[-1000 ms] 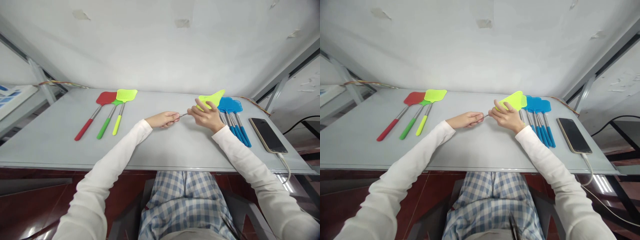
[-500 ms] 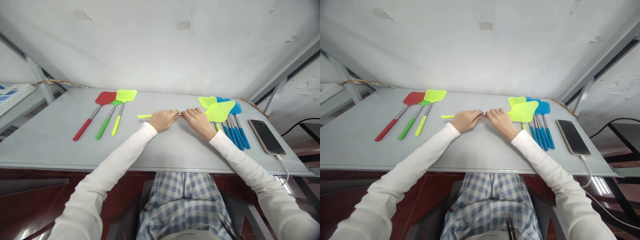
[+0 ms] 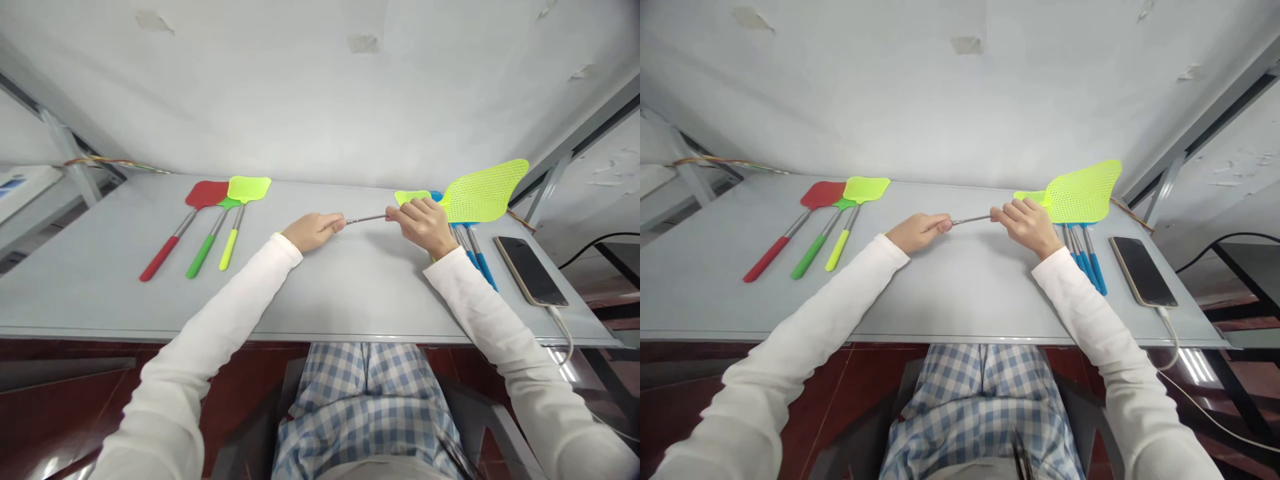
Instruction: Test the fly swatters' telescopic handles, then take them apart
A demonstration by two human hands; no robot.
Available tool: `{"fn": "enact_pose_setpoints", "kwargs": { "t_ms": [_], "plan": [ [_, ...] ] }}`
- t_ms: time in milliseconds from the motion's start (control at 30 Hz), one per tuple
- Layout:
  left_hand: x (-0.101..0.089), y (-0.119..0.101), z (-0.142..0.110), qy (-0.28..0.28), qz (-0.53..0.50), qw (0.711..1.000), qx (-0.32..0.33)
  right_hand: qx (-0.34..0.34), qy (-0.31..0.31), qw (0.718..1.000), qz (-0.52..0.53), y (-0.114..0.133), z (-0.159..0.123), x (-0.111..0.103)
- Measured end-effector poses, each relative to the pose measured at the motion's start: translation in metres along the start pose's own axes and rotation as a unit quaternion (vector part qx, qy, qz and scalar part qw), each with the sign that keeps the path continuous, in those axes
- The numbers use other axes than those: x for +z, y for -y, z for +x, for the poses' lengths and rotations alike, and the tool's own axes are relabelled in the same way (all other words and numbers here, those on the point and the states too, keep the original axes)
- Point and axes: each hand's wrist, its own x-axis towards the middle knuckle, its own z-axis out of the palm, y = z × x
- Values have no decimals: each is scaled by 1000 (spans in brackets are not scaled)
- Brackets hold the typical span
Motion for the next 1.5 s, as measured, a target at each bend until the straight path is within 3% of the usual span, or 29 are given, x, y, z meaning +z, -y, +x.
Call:
{"fn": "enact_pose_setpoints", "kwargs": {
  "t_ms": [133,267,433,533,833,1200,1500],
  "plan": [
    [-9,18,-7,-23,36,998,-34,43,-32,998,-23,-13,-3,1],
    [-1,19,-9,-91,157,981,-76,35,-37,999,-13,-2,-1,7],
    [16,5,-7,-125,170,977,-31,-12,11,1000,-3,28,1,13],
    [17,2,-5,-120,176,977,-19,-21,-1,1000,-3,33,2,14],
    [8,9,-6,-77,202,976,-18,-24,-50,998,-26,6,-1,8],
    [-12,60,-15,-144,232,962,5,-2,-100,993,-62,-29,-7,6],
    [-2,47,-11,-118,190,974,-42,17,-71,997,-15,-26,-10,19]
  ]
}}
